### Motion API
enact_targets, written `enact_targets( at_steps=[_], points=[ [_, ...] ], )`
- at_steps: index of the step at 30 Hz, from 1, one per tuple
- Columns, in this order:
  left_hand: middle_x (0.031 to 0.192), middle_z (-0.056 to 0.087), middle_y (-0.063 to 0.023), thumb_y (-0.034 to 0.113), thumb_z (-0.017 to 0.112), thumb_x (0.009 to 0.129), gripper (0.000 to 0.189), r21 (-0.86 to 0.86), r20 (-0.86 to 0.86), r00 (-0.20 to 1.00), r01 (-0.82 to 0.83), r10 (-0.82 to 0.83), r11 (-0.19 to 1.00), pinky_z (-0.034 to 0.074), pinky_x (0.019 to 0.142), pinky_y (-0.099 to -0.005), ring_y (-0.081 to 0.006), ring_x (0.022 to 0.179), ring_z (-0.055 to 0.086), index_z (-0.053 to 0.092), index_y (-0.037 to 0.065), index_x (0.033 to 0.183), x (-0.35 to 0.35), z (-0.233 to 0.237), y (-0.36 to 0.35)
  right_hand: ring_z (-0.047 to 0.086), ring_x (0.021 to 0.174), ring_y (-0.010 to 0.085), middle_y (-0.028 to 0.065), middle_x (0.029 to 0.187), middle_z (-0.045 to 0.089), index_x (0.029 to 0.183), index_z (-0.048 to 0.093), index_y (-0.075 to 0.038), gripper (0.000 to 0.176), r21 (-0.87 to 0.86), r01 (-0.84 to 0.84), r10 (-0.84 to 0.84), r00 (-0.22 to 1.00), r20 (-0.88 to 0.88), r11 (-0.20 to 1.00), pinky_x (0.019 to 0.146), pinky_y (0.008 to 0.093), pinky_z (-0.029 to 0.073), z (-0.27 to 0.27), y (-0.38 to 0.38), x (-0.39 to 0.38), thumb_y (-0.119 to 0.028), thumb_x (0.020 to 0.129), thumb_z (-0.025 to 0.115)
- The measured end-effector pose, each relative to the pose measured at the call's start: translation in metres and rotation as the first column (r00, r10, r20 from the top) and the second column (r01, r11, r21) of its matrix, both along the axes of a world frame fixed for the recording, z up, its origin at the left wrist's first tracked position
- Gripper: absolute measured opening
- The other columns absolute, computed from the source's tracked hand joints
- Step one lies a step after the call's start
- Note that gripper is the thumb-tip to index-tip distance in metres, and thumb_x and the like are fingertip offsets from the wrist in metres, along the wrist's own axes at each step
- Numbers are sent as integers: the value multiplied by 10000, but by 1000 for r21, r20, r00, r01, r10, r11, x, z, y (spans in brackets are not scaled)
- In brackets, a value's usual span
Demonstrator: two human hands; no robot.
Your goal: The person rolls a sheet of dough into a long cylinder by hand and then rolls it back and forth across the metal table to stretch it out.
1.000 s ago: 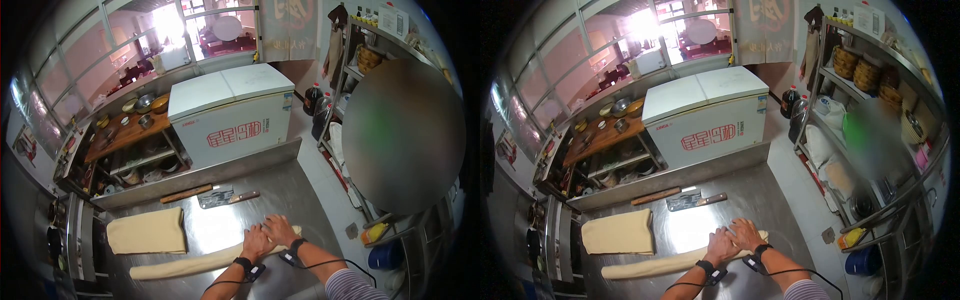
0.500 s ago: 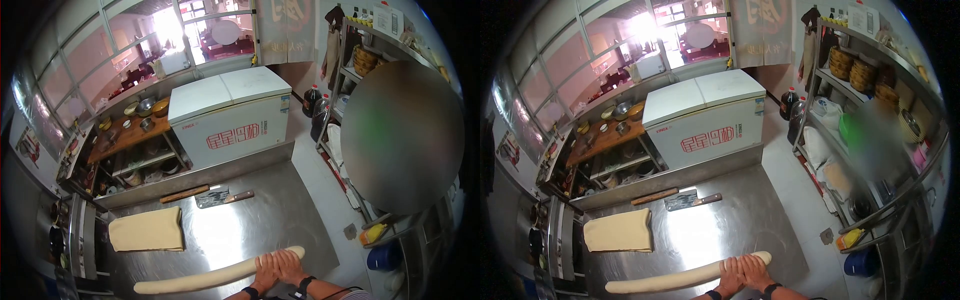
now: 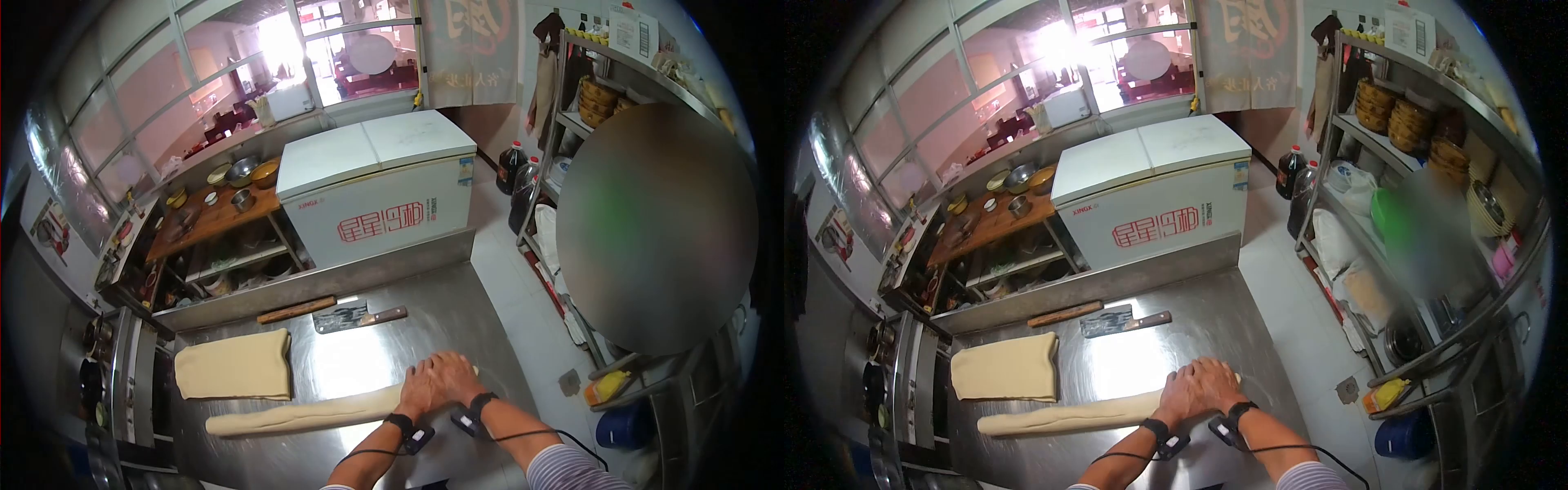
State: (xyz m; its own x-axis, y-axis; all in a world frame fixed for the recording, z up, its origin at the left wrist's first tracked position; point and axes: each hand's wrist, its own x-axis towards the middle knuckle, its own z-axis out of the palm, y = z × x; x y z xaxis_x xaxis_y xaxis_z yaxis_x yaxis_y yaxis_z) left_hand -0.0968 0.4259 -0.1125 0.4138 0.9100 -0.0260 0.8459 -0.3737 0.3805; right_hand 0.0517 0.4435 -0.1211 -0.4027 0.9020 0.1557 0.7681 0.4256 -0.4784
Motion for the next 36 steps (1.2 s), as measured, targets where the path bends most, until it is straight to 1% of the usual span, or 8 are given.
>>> enact_targets(
  at_steps=[9,12,14,19,24,31,34,36],
  points=[
    [1567,496,-282,336,529,989,742,304,-105,994,44,-13,952,245,1269,-652,-443,1506,419,439,-68,1604,35,-43,-146,528,1441,438,281,1467,618,1516,526,71,680,155,-17,23,999,-38,988,1239,583,363,-11,-157,37,-437,1064,538],
    [1482,570,-239,319,541,978,683,379,-158,987,39,23,924,296,1220,-661,-415,1423,497,510,-45,1556,35,-53,-115,582,1353,438,250,1418,650,1499,552,42,630,213,29,-9,996,-92,977,1176,584,408,-29,-118,32,-410,1060,544],
    [1381,646,-188,314,566,971,572,169,-115,991,-53,73,984,389,1142,-613,-370,1328,572,596,-22,1433,39,-39,-69,603,1322,420,239,1394,670,1494,562,32,613,228,50,-31,996,-89,972,1148,573,429,-32,-83,31,-396,1057,544],
    [1116,699,-174,329,653,950,476,21,-2,999,-41,41,999,505,964,-514,-363,1101,659,637,-4,1290,36,-14,10,666,1175,408,228,1216,742,1412,632,-40,529,-140,108,-126,984,-123,984,996,562,501,-15,-4,25,-403,1032,580],
    [991,721,-178,370,702,920,430,55,30,999,35,-37,998,548,811,-518,-392,967,703,661,29,1179,30,-41,42,683,1071,397,179,1116,747,1311,712,-68,405,2,197,-195,971,-135,980,952,545,528,-20,28,21,-335,1021,619],
    [1415,592,-252,445,739,844,854,16,24,1000,3,-4,1000,343,1165,-642,-422,1356,523,513,-35,1514,32,0,-47,564,1403,419,245,1426,659,1480,567,34,574,29,129,-129,991,-24,991,1210,562,385,-7,-64,31,-371,1073,551],
    [1492,551,-274,402,793,820,946,146,-98,988,134,-120,980,317,1223,-625,-422,1444,481,460,-72,1567,17,16,-99,481,1501,426,269,1531,582,1507,536,68,604,94,58,-59,998,5,994,1289,559,306,13,-123,38,-356,1078,540],
    [1542,508,-281,383,807,843,968,209,80,942,303,-325,930,303,1242,-630,-434,1490,445,418,-60,1611,0,2,-122,464,1514,437,274,1536,574,1491,542,85,605,-25,81,-82,995,-49,996,1307,555,286,31,-155,37,-338,1059,568]
  ],
)
